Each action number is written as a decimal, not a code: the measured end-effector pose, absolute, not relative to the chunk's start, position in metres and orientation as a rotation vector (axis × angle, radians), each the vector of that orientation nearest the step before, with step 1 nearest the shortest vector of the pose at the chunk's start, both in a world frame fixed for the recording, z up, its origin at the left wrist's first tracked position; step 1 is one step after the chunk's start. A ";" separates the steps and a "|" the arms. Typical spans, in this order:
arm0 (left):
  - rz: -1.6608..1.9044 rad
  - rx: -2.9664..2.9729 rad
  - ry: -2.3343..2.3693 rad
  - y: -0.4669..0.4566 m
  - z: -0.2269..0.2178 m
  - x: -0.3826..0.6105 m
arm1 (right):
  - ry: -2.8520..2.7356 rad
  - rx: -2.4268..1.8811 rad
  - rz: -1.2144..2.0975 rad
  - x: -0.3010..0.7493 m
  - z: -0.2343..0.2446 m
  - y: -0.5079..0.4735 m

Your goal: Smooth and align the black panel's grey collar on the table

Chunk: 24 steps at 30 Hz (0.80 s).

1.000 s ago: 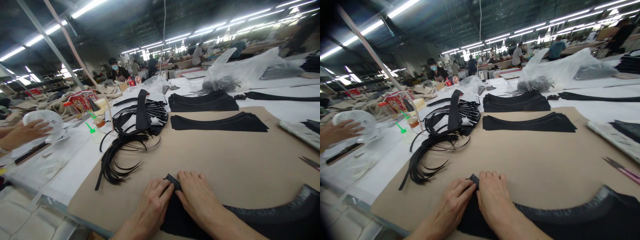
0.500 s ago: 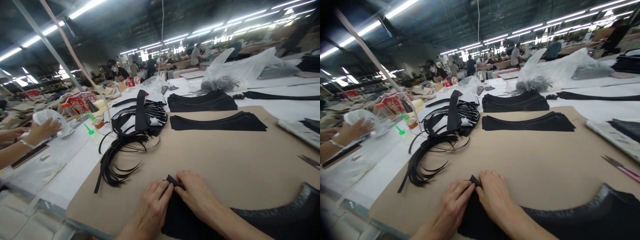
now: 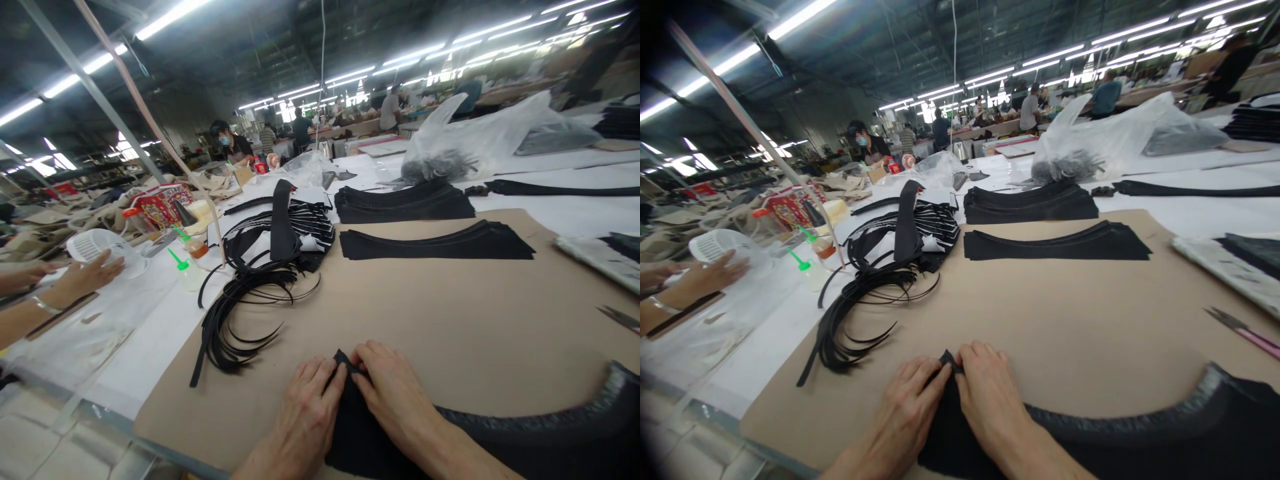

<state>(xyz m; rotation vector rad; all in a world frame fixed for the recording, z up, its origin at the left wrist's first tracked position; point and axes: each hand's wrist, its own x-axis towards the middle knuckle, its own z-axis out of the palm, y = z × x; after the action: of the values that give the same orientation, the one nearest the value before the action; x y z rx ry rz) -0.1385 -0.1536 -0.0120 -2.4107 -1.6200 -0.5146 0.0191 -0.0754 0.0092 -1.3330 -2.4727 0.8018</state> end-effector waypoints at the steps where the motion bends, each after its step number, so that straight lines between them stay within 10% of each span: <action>1: -0.517 -2.405 -1.614 -0.154 -0.013 -0.139 | -2.467 -1.330 0.787 0.019 0.009 -0.075; 24: -0.753 -2.583 -1.666 -0.112 0.003 -0.161 | -2.353 -0.970 0.165 0.020 -0.023 -0.089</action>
<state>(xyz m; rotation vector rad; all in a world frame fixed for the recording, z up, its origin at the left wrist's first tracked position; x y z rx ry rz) -0.1609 -0.1121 0.0034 -2.5827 -1.6660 -0.7527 0.0204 -0.0888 -0.0226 -0.9701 -2.3534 0.1651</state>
